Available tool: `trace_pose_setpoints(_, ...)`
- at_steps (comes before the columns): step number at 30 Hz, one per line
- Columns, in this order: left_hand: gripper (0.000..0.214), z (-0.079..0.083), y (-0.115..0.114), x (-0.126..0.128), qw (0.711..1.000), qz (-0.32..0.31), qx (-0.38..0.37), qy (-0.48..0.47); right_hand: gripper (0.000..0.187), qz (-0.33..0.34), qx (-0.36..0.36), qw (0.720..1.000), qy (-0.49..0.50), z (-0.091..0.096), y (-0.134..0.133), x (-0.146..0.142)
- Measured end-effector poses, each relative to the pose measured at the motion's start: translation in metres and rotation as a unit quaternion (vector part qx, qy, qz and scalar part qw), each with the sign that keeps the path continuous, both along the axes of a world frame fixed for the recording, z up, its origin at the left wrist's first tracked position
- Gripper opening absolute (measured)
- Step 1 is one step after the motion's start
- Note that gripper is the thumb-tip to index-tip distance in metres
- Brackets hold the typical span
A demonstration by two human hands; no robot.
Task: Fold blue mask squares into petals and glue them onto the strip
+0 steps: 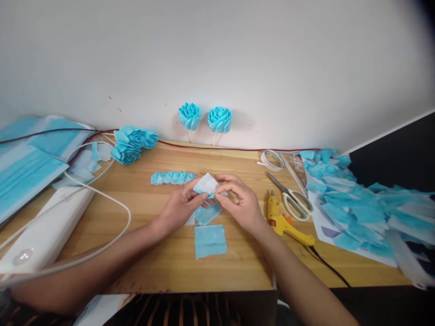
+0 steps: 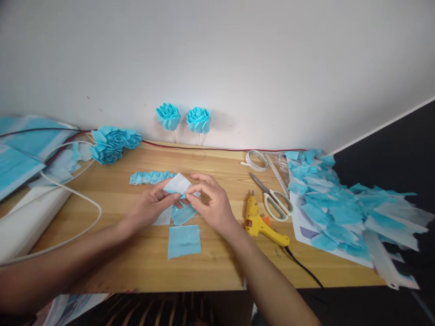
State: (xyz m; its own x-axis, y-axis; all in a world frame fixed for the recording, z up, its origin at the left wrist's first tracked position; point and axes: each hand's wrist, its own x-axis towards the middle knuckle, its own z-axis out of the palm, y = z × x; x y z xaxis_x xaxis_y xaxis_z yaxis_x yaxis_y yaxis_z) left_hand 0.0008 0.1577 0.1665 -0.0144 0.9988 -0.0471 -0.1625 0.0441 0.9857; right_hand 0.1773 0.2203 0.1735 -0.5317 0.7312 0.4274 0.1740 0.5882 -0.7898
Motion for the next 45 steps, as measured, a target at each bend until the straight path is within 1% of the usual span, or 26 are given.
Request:
trace_pose_setpoints(2,0.051,0.0007,-0.0006,0.0004,1.0,-0.001,0.003,0.007,0.005,-0.001,-0.039,0.999,0.007,0.0007,-0.0005,-0.0007)
trace_pose_setpoints(6,0.057,0.0011,-0.0017,0.0006,1.0,-0.004,-0.005,0.016,0.004,-0.002,-0.116,0.993,0.005,0.0,-0.0017,-0.0016)
trace_pose_setpoints(9,0.061,-0.0011,-0.0026,0.0002,1.0,-0.005,-0.01,0.021,0.006,-0.014,-0.13,0.991,-0.01,-0.003,-0.0017,-0.0012)
trace_pose_setpoints(12,0.065,-0.0044,-0.0035,0.0003,1.0,-0.001,-0.01,0.022,0.005,-0.021,-0.156,0.988,0.009,-0.0066,-0.0013,-0.0006)
trace_pose_setpoints(15,0.076,-0.0065,-0.0036,0.0013,1.0,0.001,-0.009,0.002,0.023,-0.003,-0.191,0.981,0.041,-0.0078,-0.0013,-0.001)
trace_pose_setpoints(18,0.084,-0.0066,-0.0024,0.0019,1.0,0.007,-0.019,-0.013,0.036,0.0,-0.196,0.98,0.045,-0.0062,-0.0021,-0.0021)
trace_pose_setpoints(22,0.072,-0.004,0.0001,0.0003,1.0,0.02,-0.011,-0.02,0.045,0.015,-0.207,0.977,0.047,-0.0056,-0.0031,-0.0029)
trace_pose_setpoints(25,0.063,-0.0004,0.001,-0.0012,0.999,0.035,0.012,-0.024,0.059,0.045,-0.248,0.967,0.042,-0.0077,-0.0037,-0.0024)
trace_pose_setpoints(28,0.06,0.0025,0.0007,-0.0015,0.998,0.05,0.036,-0.026,0.07,0.056,-0.294,0.954,0.033,-0.0087,-0.0043,-0.0023)
trace_pose_setpoints(30,0.061,0.0028,0.0006,-0.0017,0.998,0.049,0.038,-0.029,0.07,0.051,-0.307,0.95,0.036,-0.008,-0.0048,-0.0027)
trace_pose_setpoints(32,0.057,0.0019,0.0008,-0.0024,0.999,0.036,0.024,-0.025,0.068,0.05,-0.311,0.948,0.045,-0.0068,-0.0053,-0.0033)
trace_pose_setpoints(33,0.051,0.0012,0.001,-0.003,0.999,0.025,0.015,-0.016,0.067,0.05,-0.312,0.948,0.049,-0.0065,-0.0055,-0.0035)
trace_pose_setpoints(35,0.029,0.0004,0.0015,-0.0045,1.0,0.004,0.004,0.021,0.068,0.048,-0.309,0.949,0.05,-0.0064,-0.0055,-0.0035)
trace_pose_setpoints(36,0.023,0.0003,0.0016,-0.0054,0.999,-0.001,0.002,0.045,0.068,0.047,-0.305,0.95,0.047,-0.0068,-0.0052,-0.0034)
trace_pose_setpoints(39,0.031,0.0011,0.0014,-0.007,0.995,0.001,-0.002,0.095,0.065,0.046,-0.293,0.954,0.037,-0.008,-0.0029,-0.0023)
trace_pose_setpoints(42,0.028,0.0003,-0.0001,-0.0063,0.994,-0.008,-0.012,0.112,0.06,0.045,-0.291,0.954,0.05,-0.0071,0.0002,-0.0008)
trace_pose_setpoints(43,0.027,-0.0006,-0.0009,-0.0055,0.993,-0.017,-0.016,0.116,0.054,0.042,-0.288,0.956,0.05,-0.0062,0.0008,-0.0003)
trace_pose_setpoints(45,0.026,-0.0023,-0.0024,-0.0038,0.992,-0.037,-0.023,0.118,0.037,0.037,-0.28,0.958,0.04,-0.0037,0.001,0.0001)
